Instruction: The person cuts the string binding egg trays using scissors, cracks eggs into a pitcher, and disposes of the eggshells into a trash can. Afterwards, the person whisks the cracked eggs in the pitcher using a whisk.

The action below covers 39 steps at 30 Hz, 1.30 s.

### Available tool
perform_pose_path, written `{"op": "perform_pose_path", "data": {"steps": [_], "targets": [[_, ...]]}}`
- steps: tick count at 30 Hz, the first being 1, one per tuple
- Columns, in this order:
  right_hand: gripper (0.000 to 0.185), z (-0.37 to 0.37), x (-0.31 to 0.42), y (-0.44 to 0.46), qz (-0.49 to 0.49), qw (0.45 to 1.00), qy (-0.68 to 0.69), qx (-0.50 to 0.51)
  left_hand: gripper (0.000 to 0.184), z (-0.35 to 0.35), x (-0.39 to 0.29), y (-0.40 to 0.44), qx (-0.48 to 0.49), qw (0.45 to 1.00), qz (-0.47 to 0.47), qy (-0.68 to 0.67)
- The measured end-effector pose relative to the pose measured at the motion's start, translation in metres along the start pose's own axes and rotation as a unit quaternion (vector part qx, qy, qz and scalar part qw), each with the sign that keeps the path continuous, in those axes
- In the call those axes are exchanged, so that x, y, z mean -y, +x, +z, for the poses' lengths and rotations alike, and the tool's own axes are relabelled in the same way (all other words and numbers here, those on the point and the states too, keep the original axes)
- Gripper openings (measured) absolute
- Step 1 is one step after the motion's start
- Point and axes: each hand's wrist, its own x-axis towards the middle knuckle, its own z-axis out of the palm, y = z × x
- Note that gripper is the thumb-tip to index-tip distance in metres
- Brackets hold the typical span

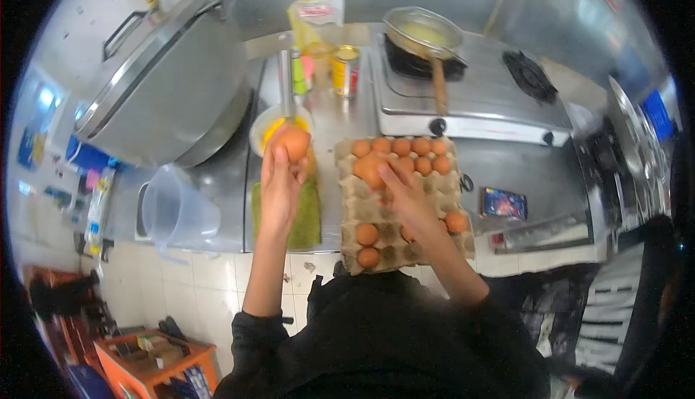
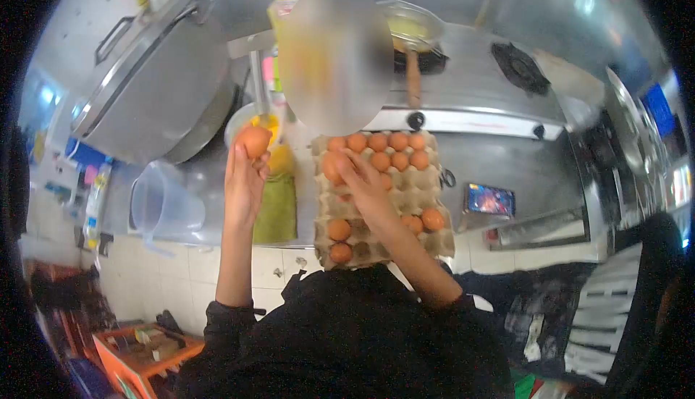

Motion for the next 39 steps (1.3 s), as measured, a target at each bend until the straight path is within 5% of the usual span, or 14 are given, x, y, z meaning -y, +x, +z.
{"op": "perform_pose_path", "data": {"steps": [4, 6, 7, 9, 11, 13, 14, 16, 17, 19, 23, 27, 32, 39], "targets": [[0.047, 0.073, 0.039, 0.044, -0.206, 0.964, -0.136, 0.098, 0.040, -0.024, -0.013, 0.036, -0.055, 0.997, 0.002, -0.046], [0.050, 0.106, 0.052, 0.055, -0.494, 0.840, -0.218, 0.052, 0.040, -0.029, -0.013, 0.043, -0.072, 0.997, 0.032, -0.018], [0.050, 0.117, 0.049, 0.059, -0.497, 0.839, -0.215, 0.058, 0.039, -0.032, -0.012, 0.047, -0.084, 0.995, 0.050, 0.008], [0.053, 0.131, 0.033, 0.073, -0.612, 0.744, -0.268, -0.005, 0.039, -0.035, -0.008, 0.052, -0.081, 0.991, 0.096, 0.044], [0.051, 0.134, 0.012, 0.092, -0.616, 0.710, -0.341, 0.004, 0.038, -0.030, -0.006, 0.051, -0.106, 0.983, 0.123, 0.088], [0.044, 0.134, 0.004, 0.094, -0.516, 0.809, -0.280, 0.024, 0.038, -0.040, -0.005, 0.054, -0.111, 0.983, 0.102, 0.101], [0.044, 0.134, 0.004, 0.100, -0.518, 0.808, -0.279, 0.024, 0.037, -0.043, -0.006, 0.054, -0.123, 0.982, 0.082, 0.114], [0.037, 0.128, 0.001, 0.109, -0.344, 0.930, -0.123, 0.046, 0.037, -0.048, -0.007, 0.053, -0.136, 0.981, 0.057, 0.125], [0.037, 0.123, 0.005, 0.112, -0.343, 0.930, -0.124, 0.044, 0.035, -0.048, -0.011, 0.055, -0.128, 0.984, 0.036, 0.117], [0.031, 0.110, 0.021, 0.120, -0.003, 0.993, 0.003, 0.119, 0.034, -0.052, -0.014, 0.060, -0.119, 0.987, 0.013, 0.108], [0.038, 0.110, 0.030, 0.134, -0.217, 0.904, -0.298, 0.216, 0.030, -0.053, -0.017, 0.069, -0.030, 0.966, 0.036, 0.255], [0.040, 0.106, 0.047, 0.143, -0.201, 0.886, -0.321, 0.267, 0.032, -0.050, -0.023, 0.079, 0.047, 0.958, 0.052, 0.277], [0.038, 0.108, 0.034, 0.156, -0.317, 0.873, -0.339, 0.149, 0.037, -0.048, -0.026, 0.093, 0.016, 0.908, 0.124, 0.400], [0.038, 0.112, 0.027, 0.158, -0.296, 0.875, -0.374, 0.074, 0.037, -0.044, -0.041, 0.097, -0.021, 0.869, 0.138, 0.475]]}}
